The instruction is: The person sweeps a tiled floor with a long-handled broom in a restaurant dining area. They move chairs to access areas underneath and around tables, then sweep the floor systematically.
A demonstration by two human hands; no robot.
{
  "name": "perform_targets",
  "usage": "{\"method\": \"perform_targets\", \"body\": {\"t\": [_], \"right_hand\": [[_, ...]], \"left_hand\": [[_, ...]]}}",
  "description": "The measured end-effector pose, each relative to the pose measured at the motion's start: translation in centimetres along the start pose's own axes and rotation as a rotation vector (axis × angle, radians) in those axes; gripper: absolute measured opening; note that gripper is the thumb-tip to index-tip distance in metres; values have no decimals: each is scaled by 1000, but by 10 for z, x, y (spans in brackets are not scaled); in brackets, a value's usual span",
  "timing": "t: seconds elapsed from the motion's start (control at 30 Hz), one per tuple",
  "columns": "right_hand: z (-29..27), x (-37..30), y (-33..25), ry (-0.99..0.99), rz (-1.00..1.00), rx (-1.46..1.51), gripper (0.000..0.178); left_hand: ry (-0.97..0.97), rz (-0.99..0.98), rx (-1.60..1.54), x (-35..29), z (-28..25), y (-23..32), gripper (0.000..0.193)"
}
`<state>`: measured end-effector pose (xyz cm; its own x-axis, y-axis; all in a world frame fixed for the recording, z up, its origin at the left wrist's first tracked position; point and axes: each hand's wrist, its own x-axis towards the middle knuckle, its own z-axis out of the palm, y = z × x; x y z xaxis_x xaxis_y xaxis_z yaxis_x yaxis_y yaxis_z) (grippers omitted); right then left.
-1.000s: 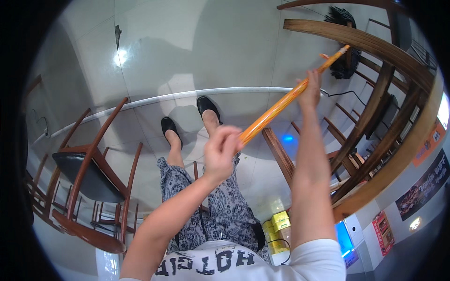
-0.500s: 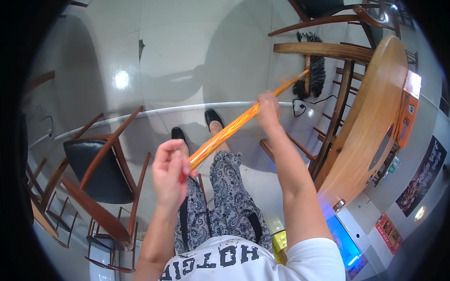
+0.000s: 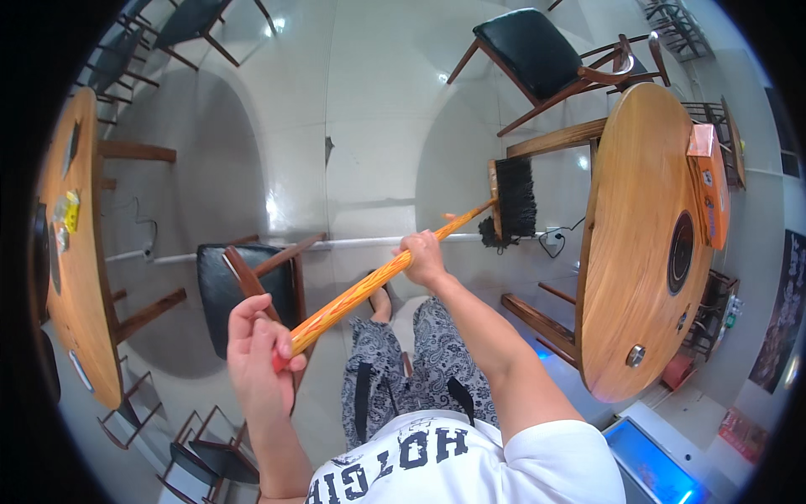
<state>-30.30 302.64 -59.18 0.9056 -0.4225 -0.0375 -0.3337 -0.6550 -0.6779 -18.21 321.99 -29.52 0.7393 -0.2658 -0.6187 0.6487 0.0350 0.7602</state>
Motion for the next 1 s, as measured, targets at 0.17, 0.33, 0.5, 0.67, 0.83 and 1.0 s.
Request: {"method": "perform_targets", "body": {"t": [0.17,0.33,0.5,0.67,0.83,1.0], "right_hand": [[17,16,-81,70,-95,170,21],[-3,49,-171,257,-183,450,21],[-67,43,-202,221,-241,764,13],[-122,4,-189,141,-309,794,4],[-134,-30,-162,156,-214,603,10],[-123,-74,-113,101,-39,479,18]], "left_hand": [[113,240,222,-57,-4,65,24],[-145,609,371,-105,27,129,30],[-632,1055,893,-167,101,134,31],[-787,1544,996,-219,160,95,29],[-514,1623,919,-230,157,62,21],[-27,1273,945,-199,137,35,16]]}}
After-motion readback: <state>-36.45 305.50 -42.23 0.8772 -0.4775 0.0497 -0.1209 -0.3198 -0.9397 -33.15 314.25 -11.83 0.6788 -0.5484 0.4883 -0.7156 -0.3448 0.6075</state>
